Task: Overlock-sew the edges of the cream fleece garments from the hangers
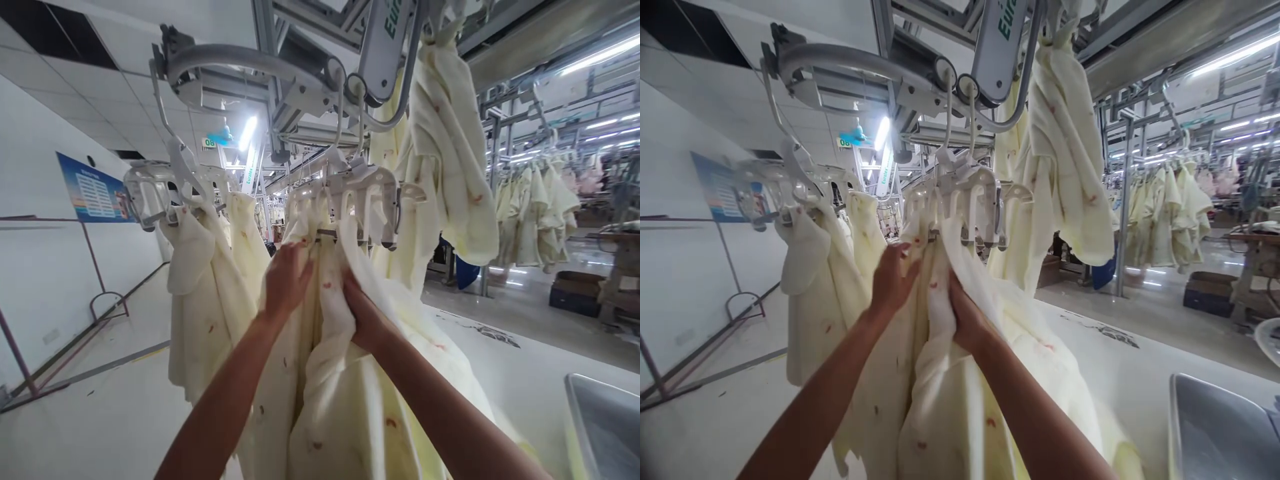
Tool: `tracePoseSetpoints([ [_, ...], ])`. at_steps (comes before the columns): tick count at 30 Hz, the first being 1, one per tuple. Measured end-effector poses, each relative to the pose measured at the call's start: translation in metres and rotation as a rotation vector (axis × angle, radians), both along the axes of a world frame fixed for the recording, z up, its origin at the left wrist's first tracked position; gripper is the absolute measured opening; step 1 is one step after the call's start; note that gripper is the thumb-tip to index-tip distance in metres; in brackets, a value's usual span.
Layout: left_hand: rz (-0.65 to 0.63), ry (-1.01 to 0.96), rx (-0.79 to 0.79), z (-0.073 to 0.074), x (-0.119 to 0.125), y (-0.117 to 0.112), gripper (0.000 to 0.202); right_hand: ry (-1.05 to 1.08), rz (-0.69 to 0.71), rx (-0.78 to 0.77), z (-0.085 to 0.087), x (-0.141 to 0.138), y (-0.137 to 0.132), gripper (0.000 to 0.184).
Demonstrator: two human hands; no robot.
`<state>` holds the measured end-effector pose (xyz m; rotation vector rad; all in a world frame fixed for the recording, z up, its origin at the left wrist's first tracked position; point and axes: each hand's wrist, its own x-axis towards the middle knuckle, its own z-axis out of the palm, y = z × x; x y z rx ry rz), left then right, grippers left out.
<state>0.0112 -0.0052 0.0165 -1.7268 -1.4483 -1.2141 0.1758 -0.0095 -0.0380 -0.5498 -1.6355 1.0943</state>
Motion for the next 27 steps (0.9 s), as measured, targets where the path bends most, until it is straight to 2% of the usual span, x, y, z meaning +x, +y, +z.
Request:
tracePoseSetpoints([
  [2,-0.061,-0.093,-0.115,-0.017,0.014,0.016,0.048,-0.035,0.132,-0.054,-0.005,0.005,-0.010,0.055],
  [4,-0.025,-0.170,-0.153,-0.027,0.014,0.034,0.048,-0.058,0.139,-0.080,-0.013,0.010,-0.014,0.043],
  [7,-0.012,-0.269,-0.183,-0.028,-0.002,0.055,0.025,-0.081,-0.008,-0.091,-0.028,0.018,-0.012,0.034],
  [9,-0.046,-0.335,-0.206,-0.024,-0.017,0.059,0.011,-0.110,-0.030,-0.112,-0.037,0.024,-0.009,0.032],
  [10,-0.071,-0.365,-0.203,-0.022,-0.024,0.058,0.010,-0.119,-0.045,-0.112,-0.041,0.027,-0.008,0.034],
  [14,-0.133,-0.509,-0.087,-0.005,-0.049,0.040,0.019,-0.080,-0.130,-0.029,-0.047,0.025,-0.007,0.037],
  [18,-0.175,-0.620,0.008,0.016,-0.057,0.016,0.022,-0.009,-0.173,0.061,-0.038,-0.002,-0.019,0.043],
  [20,-0.248,-0.608,-0.072,0.017,-0.056,0.003,0.023,-0.014,-0.180,0.083,-0.031,-0.019,-0.026,0.045],
  [23,-0.375,-0.542,-0.331,0.005,-0.057,-0.016,0.031,-0.110,-0.139,0.105,-0.025,-0.034,-0.027,0.042],
  [25,-0.411,-0.520,-0.468,-0.004,-0.065,-0.026,0.032,-0.220,-0.116,0.123,-0.025,-0.035,-0.019,0.037],
  [27,-0.413,-0.542,-0.493,-0.006,-0.077,-0.033,0.027,-0.351,-0.144,0.151,-0.030,-0.031,-0.005,0.033],
])
